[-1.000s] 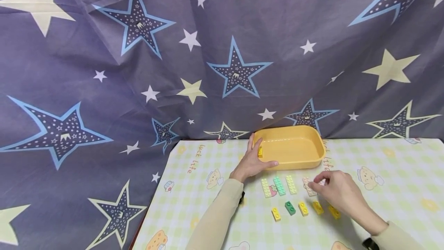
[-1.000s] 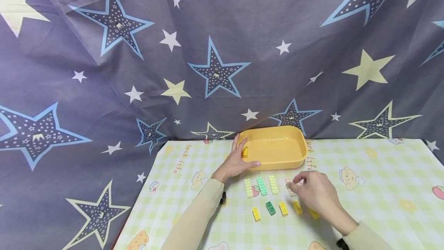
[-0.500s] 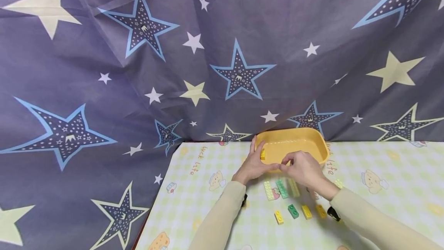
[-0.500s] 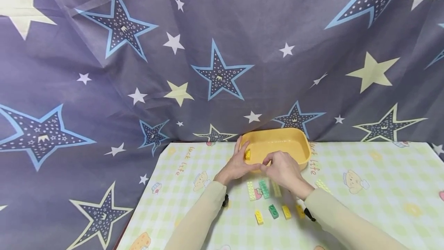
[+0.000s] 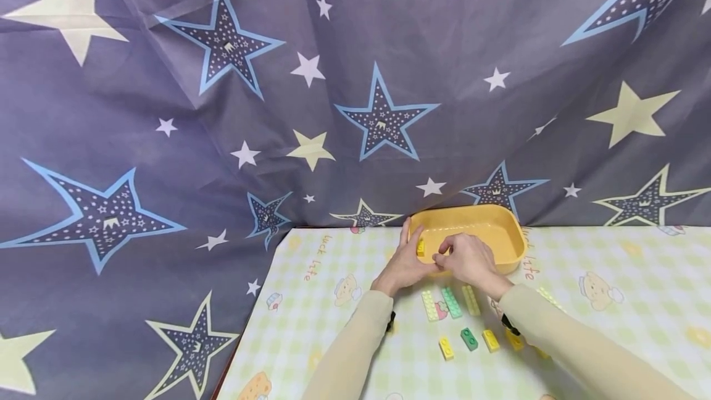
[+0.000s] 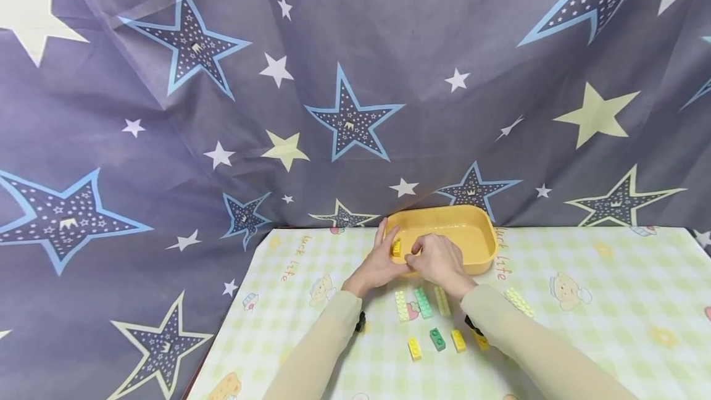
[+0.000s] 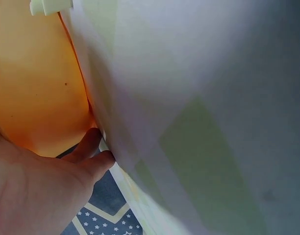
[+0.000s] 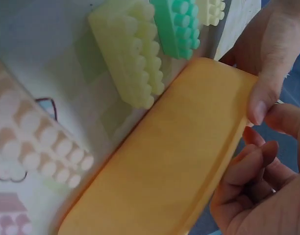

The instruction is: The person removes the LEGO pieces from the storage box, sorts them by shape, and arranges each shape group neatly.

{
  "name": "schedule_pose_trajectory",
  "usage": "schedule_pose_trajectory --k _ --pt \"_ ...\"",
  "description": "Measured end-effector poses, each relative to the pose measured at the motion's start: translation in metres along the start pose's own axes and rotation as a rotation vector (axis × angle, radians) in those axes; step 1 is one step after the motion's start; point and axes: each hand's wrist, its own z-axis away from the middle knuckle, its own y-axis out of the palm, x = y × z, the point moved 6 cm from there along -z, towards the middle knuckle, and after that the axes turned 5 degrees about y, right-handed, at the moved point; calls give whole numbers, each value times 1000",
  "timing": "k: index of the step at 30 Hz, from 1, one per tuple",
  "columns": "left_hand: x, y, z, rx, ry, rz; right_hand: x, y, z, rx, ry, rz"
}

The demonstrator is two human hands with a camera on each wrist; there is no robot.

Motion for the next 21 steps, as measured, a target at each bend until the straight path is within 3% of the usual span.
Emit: schedule_pose_trajectory --k 21 --pt "1 1 -1 -3 1 -34 -4 27 -26 67 12 -52"
